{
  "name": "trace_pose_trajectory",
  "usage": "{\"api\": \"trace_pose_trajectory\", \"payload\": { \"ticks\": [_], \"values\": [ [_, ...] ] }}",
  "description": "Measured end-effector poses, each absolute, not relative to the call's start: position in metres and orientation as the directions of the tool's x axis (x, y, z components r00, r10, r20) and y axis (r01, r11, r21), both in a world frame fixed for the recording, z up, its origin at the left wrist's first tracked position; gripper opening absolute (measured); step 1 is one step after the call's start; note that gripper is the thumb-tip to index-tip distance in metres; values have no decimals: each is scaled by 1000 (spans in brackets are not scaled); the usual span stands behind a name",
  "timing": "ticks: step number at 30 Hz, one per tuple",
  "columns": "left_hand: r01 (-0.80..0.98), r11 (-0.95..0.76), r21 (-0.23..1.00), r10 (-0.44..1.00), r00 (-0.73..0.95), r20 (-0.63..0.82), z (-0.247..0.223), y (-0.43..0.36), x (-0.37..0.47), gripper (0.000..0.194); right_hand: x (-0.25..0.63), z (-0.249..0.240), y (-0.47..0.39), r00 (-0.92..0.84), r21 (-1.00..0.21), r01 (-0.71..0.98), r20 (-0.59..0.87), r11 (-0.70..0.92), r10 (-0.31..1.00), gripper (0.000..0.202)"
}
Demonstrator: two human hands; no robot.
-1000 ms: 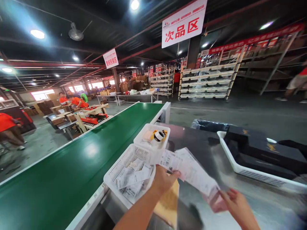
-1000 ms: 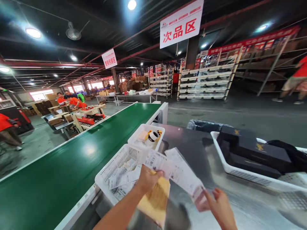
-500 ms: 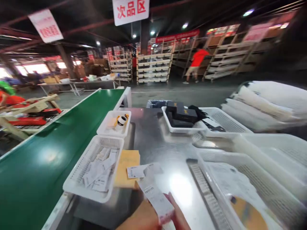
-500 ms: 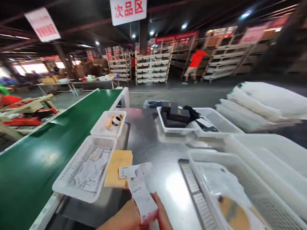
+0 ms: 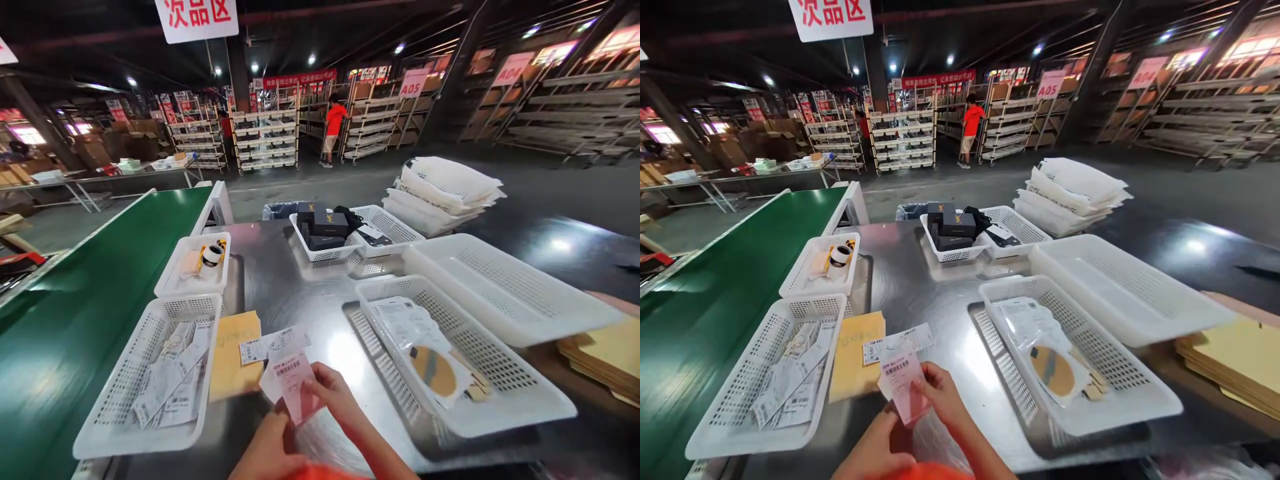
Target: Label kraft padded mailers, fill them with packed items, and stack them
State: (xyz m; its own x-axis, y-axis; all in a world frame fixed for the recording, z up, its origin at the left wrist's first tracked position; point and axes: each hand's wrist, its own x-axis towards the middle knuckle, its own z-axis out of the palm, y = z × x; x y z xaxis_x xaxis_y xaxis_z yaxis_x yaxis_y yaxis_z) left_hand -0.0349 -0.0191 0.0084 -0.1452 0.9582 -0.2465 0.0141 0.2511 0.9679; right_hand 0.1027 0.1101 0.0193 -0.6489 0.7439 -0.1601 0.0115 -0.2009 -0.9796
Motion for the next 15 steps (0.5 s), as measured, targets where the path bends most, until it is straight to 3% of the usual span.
{"api": "trace_pose_trajectory", "payload": {
  "ticks": [2,4,6,10,15],
  "values": [
    [-265,196,944,937,-232,-260,12,-16,-36,59,103,15,101,-647,-986,32,-146,-165,748,41],
    [-546,94,833,862,-374,-343,19,-10,-36,48,101,8,90,-649,-990,55,-134,-129,749,38],
    [-667,-11,745,794,-458,-399,28,-5,-38,40,99,1,78,-642,-990,84,-141,-114,754,36],
    [-610,4,792,772,-502,-390,38,-7,-44,36,98,-4,64,-646,-992,110,-116,-58,754,40],
    [-439,124,890,812,-471,-345,33,-22,-46,42,99,19,67,-657,-994,-16,-70,-107,751,51]
  ]
}}
